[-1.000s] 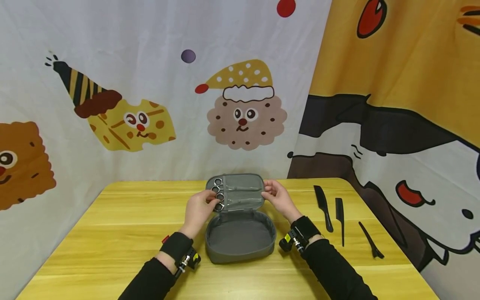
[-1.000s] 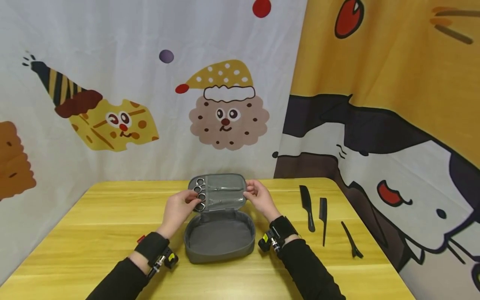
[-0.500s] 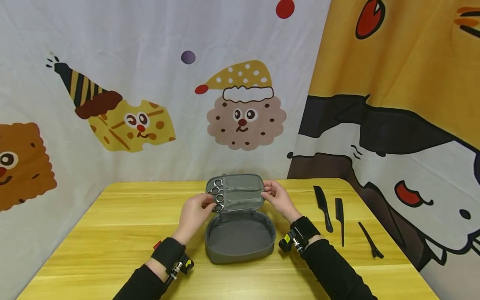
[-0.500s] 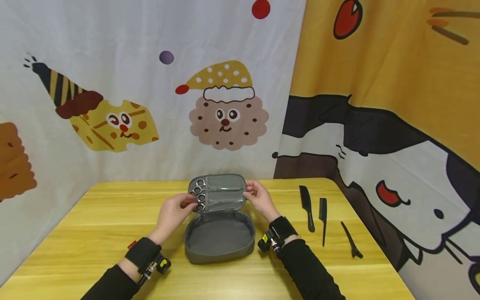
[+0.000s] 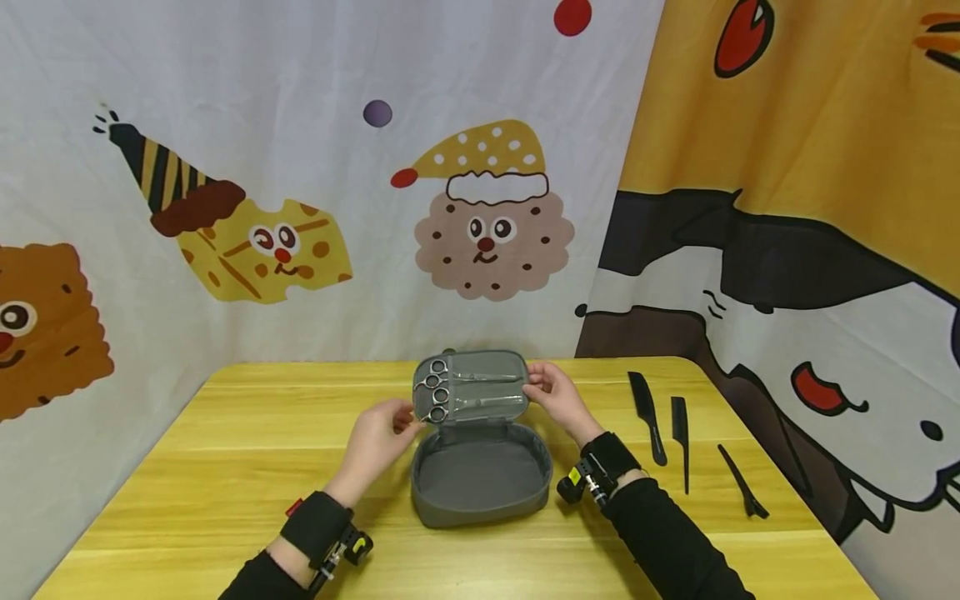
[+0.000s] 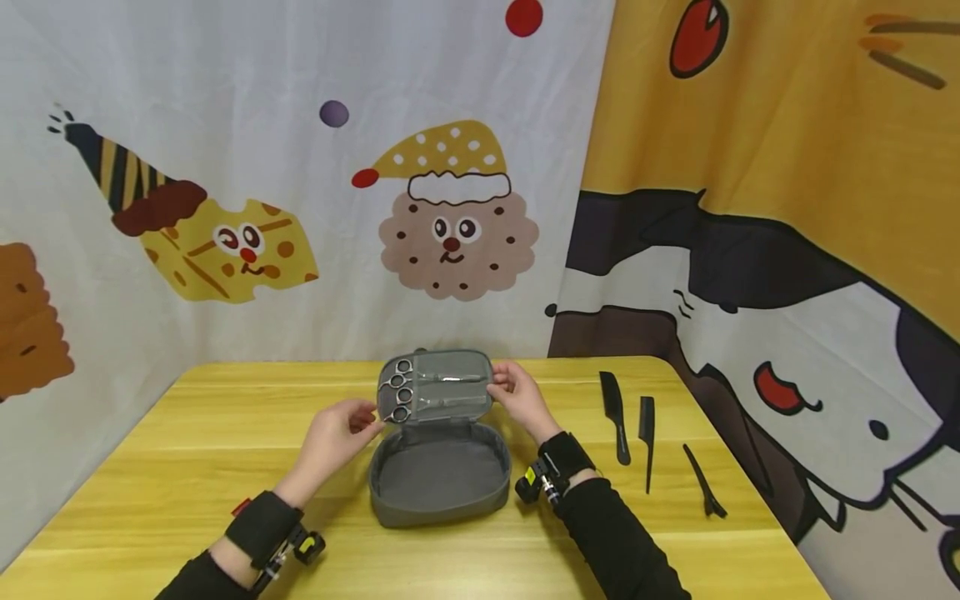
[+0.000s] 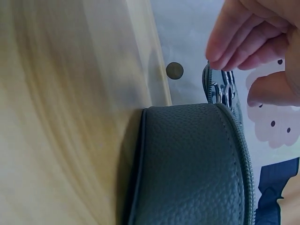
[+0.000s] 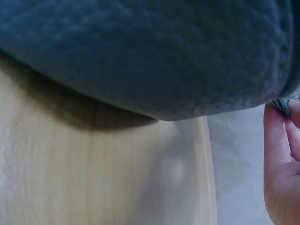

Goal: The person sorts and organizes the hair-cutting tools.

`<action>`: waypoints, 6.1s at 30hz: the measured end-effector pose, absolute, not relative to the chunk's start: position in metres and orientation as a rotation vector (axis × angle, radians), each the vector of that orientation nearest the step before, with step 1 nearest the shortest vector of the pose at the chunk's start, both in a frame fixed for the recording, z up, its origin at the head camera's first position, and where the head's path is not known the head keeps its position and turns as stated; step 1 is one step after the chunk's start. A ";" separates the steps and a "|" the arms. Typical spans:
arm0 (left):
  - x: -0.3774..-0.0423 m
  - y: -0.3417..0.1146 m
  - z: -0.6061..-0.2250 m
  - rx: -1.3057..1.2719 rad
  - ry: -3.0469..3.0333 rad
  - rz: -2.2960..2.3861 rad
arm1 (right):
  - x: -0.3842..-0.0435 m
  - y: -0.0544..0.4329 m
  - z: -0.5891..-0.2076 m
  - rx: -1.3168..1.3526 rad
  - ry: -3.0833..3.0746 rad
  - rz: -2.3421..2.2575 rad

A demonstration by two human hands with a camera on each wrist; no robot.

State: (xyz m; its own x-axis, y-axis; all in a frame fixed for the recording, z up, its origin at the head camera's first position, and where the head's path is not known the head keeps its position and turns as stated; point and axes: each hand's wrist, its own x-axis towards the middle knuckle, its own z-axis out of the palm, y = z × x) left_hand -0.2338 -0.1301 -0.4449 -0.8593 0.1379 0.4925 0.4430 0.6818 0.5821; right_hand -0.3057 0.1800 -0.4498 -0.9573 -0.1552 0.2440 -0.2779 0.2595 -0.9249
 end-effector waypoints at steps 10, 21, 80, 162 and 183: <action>-0.222 -0.129 -0.444 -0.423 -2.659 -0.983 | -0.300 0.179 -0.443 0.410 -2.414 1.850; -0.218 -0.124 -0.448 -0.509 -2.710 -0.965 | -0.311 0.181 -0.460 0.331 -2.428 1.843; -0.220 -0.118 -0.461 -0.467 -2.650 -0.975 | -0.298 0.191 -0.461 0.188 -2.834 1.870; -0.224 -0.190 -0.454 -0.275 -2.923 -0.600 | -0.260 0.343 -0.449 -0.226 -3.144 0.462; -0.232 -0.156 -0.443 -0.465 -2.894 -0.567 | -0.269 0.337 -0.441 -0.347 -3.197 0.454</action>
State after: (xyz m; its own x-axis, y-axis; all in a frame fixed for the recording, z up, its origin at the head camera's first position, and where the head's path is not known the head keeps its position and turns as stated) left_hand -0.2323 -0.1561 -0.4430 -0.9396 0.2709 0.2094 0.3299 0.8800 0.3418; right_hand -0.2692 0.3371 -0.4415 -0.9717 0.1947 -0.1340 0.2243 0.9383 -0.2633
